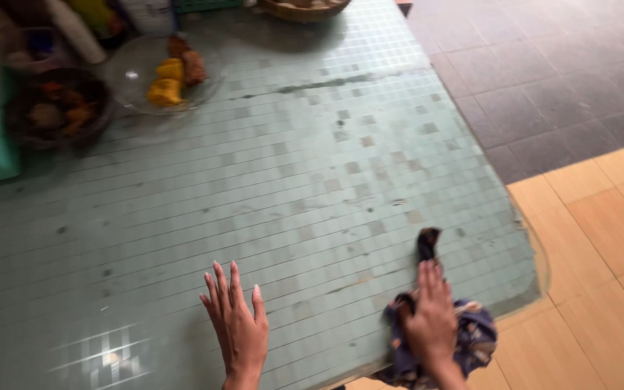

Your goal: The person cleans a tiled table surface by wiping it with a cloth, moving the cloth across different sections and around various food containers.

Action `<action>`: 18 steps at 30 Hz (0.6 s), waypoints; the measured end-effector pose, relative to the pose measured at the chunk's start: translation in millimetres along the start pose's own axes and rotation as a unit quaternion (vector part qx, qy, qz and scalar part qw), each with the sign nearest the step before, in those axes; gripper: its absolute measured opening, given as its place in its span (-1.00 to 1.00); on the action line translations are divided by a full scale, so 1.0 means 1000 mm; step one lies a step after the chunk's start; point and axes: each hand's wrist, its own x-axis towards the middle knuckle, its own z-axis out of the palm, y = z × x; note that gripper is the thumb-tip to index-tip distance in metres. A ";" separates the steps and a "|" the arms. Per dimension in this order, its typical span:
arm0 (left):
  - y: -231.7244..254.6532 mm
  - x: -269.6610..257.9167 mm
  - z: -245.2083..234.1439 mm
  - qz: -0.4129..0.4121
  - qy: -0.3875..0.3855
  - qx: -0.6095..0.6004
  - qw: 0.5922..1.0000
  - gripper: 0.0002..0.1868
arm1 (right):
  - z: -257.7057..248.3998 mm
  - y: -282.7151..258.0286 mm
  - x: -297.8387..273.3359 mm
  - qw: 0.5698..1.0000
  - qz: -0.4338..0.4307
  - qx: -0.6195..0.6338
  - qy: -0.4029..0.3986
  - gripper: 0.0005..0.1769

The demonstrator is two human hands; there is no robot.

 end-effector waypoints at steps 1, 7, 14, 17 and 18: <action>-0.013 -0.001 -0.009 -0.003 0.007 0.010 1.000 -0.34 | -0.002 -0.029 -0.011 1.000 -0.007 0.017 -0.012 0.06; -0.109 -0.012 -0.077 -0.037 0.053 0.004 0.998 -0.33 | 0.010 -0.200 -0.053 0.990 -0.102 0.071 -0.066 0.10; -0.235 -0.018 -0.157 -0.091 0.130 0.041 0.986 -0.34 | 0.053 -0.369 -0.093 0.965 -0.209 0.132 -0.086 0.12; -0.274 -0.024 -0.179 -0.118 0.159 0.063 0.978 -0.34 | 0.074 -0.426 -0.114 0.945 -0.258 0.169 -0.104 0.17; -0.285 -0.022 -0.183 -0.121 0.172 0.060 0.976 -0.34 | 0.078 -0.441 -0.116 0.932 -0.297 0.185 -0.095 0.14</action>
